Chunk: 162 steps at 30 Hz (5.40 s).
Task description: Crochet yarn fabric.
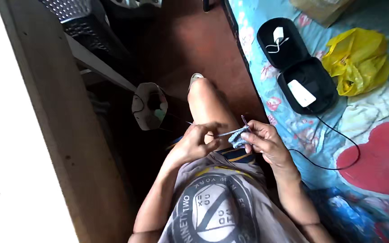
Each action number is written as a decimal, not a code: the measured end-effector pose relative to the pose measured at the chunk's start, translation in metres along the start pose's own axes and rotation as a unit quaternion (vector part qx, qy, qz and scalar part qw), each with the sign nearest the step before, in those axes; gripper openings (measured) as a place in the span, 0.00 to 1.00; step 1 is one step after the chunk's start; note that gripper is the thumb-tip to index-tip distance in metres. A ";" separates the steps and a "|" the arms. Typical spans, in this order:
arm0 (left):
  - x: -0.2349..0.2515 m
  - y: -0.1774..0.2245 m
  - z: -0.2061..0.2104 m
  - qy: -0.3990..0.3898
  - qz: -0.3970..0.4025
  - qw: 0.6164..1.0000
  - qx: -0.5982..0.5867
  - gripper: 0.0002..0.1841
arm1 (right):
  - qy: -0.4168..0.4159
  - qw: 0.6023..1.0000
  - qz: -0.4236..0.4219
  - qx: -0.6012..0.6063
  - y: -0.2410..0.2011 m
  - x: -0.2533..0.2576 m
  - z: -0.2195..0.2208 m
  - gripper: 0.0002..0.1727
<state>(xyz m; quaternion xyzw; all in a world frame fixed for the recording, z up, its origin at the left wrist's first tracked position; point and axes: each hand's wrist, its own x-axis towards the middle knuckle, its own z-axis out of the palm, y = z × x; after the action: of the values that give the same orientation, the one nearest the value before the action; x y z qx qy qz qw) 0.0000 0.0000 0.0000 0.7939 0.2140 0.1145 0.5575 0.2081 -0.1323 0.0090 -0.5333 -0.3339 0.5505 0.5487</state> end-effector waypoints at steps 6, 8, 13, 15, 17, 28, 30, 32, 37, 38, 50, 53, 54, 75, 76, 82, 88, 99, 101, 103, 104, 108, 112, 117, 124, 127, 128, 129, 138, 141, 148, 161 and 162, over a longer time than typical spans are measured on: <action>-0.008 -0.003 0.002 -0.034 0.069 0.882 -0.465 0.20 | 0.011 1.000 0.024 0.007 0.015 -0.003 0.005 0.05; -0.003 0.008 0.005 0.085 0.019 0.966 -0.242 0.30 | 0.001 1.000 0.021 0.019 0.016 -0.006 0.010 0.04; -0.005 0.012 0.009 0.131 -0.022 0.969 0.207 0.09 | 0.012 0.999 0.005 0.044 0.011 -0.008 0.009 0.05; -0.011 0.010 0.003 0.094 -0.004 0.994 -0.047 0.15 | 0.023 0.998 0.007 0.053 0.011 -0.008 0.009 0.06; -0.010 0.010 0.005 0.075 0.045 0.938 -0.334 0.15 | 0.023 0.998 0.005 0.067 0.013 -0.010 0.011 0.05; 0.004 0.034 0.050 0.181 -0.085 0.876 -0.439 0.48 | 0.085 0.995 -0.060 0.002 0.020 -0.018 0.038 0.09; 0.005 0.033 0.050 0.186 -0.106 0.859 -0.464 0.44 | 0.101 0.989 -0.085 -0.072 0.020 -0.018 0.036 0.13; 0.006 0.032 0.050 0.200 -0.116 0.851 -0.471 0.41 | 0.098 0.979 -0.115 -0.135 0.021 -0.017 0.030 0.20; 0.005 0.032 0.045 0.205 -0.130 0.855 -0.459 0.38 | 0.041 0.963 -0.192 -0.187 0.027 -0.007 0.011 0.19; 0.004 0.031 0.043 0.201 -0.131 0.856 -0.457 0.38 | 0.025 0.961 -0.198 -0.190 0.027 -0.004 0.007 0.18; 0.001 0.027 0.037 0.205 -0.120 0.868 -0.436 0.38 | -0.066 0.939 -0.246 -0.230 0.024 0.006 -0.017 0.17; 0.000 0.030 0.039 0.209 -0.111 0.883 -0.404 0.39 | -0.059 0.941 -0.238 -0.232 0.022 0.006 -0.013 0.18; 0.000 0.031 0.041 0.210 -0.102 0.889 -0.394 0.39 | -0.056 0.944 -0.233 -0.225 0.021 0.006 -0.010 0.18; -0.002 0.039 0.040 0.206 -0.075 0.921 -0.323 0.35 | -0.091 0.951 -0.226 -0.192 0.011 0.007 -0.011 0.17; -0.002 0.040 0.041 0.202 -0.082 0.922 -0.320 0.35 | -0.088 0.952 -0.220 -0.191 0.013 0.006 -0.009 0.17; -0.002 0.033 0.038 0.187 -0.100 0.895 -0.391 0.35 | -0.098 0.958 -0.226 -0.147 0.013 0.005 -0.016 0.15; -0.002 0.031 0.032 0.189 -0.101 0.886 -0.411 0.32 | -0.130 0.937 -0.261 -0.194 0.011 0.009 -0.026 0.15; -0.001 0.028 0.032 0.179 -0.111 0.888 -0.410 0.30 | -0.096 0.844 -0.319 -0.421 0.004 0.001 -0.037 0.21; -0.001 0.028 0.032 0.174 -0.117 0.890 -0.404 0.30 | -0.093 0.833 -0.324 -0.438 0.002 0.001 -0.037 0.22; -0.001 0.028 0.031 0.167 -0.120 0.893 -0.401 0.29 | -0.091 0.823 -0.328 -0.454 0.000 0.000 -0.036 0.23; -0.001 0.028 0.031 0.162 -0.120 0.893 -0.402 0.29 | -0.089 0.818 -0.330 -0.463 -0.001 0.000 -0.035 0.23; -0.001 0.025 0.031 0.155 -0.113 0.901 -0.388 0.29 | -0.086 0.792 -0.326 -0.508 -0.006 -0.004 -0.034 0.24; -0.001 0.024 0.032 0.155 -0.118 0.902 -0.386 0.28 | -0.077 0.773 -0.334 -0.535 -0.006 -0.005 -0.033 0.25; -0.001 0.024 0.033 0.153 -0.122 0.899 -0.391 0.28 | -0.065 0.770 -0.339 -0.537 -0.004 -0.006 -0.032 0.25; 0.000 0.023 0.036 0.157 -0.124 0.897 -0.395 0.29 | -0.044 0.775 -0.334 -0.534 0.001 -0.008 -0.028 0.24; 0.000 0.023 0.037 0.159 -0.128 0.894 -0.400 0.29 | -0.043 0.784 -0.328 -0.526 0.003 -0.008 -0.027 0.24; 0.000 0.023 0.037 0.158 -0.129 0.892 -0.403 0.29 | -0.042 0.790 -0.324 -0.518 0.004 -0.009 -0.028 0.24; 0.000 0.023 0.037 0.156 -0.130 0.892 -0.405 0.30 | -0.041 0.800 -0.318 -0.508 0.004 -0.009 -0.028 0.24; 0.003 0.007 0.072 0.300 0.161 0.940 -0.026 0.25 | 0.003 0.924 -0.154 -0.351 0.007 -0.022 -0.007 0.20; 0.004 0.003 0.082 0.310 0.196 0.930 0.003 0.19 | 0.018 0.980 -0.072 -0.183 0.003 -0.024 0.008 0.17; 0.000 0.030 0.062 0.212 -0.045 0.908 -0.358 0.29 | 0.067 0.912 -0.253 -0.316 0.018 -0.024 -0.007 0.09; 0.000 0.015 0.035 0.118 -0.089 0.869 -0.471 0.22 | 0.063 0.798 -0.372 -0.470 0.019 -0.018 -0.024 0.11; -0.001 0.014 0.034 0.114 -0.093 0.867 -0.475 0.21 | 0.060 0.798 -0.372 -0.470 0.019 -0.018 -0.025 0.11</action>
<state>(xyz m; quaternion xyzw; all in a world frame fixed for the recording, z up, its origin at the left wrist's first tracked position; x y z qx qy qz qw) 0.0167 -0.0330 0.0011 0.3908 0.2685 0.2400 0.8471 0.2239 -0.1582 -0.0106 -0.5925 -0.6906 0.0468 0.4122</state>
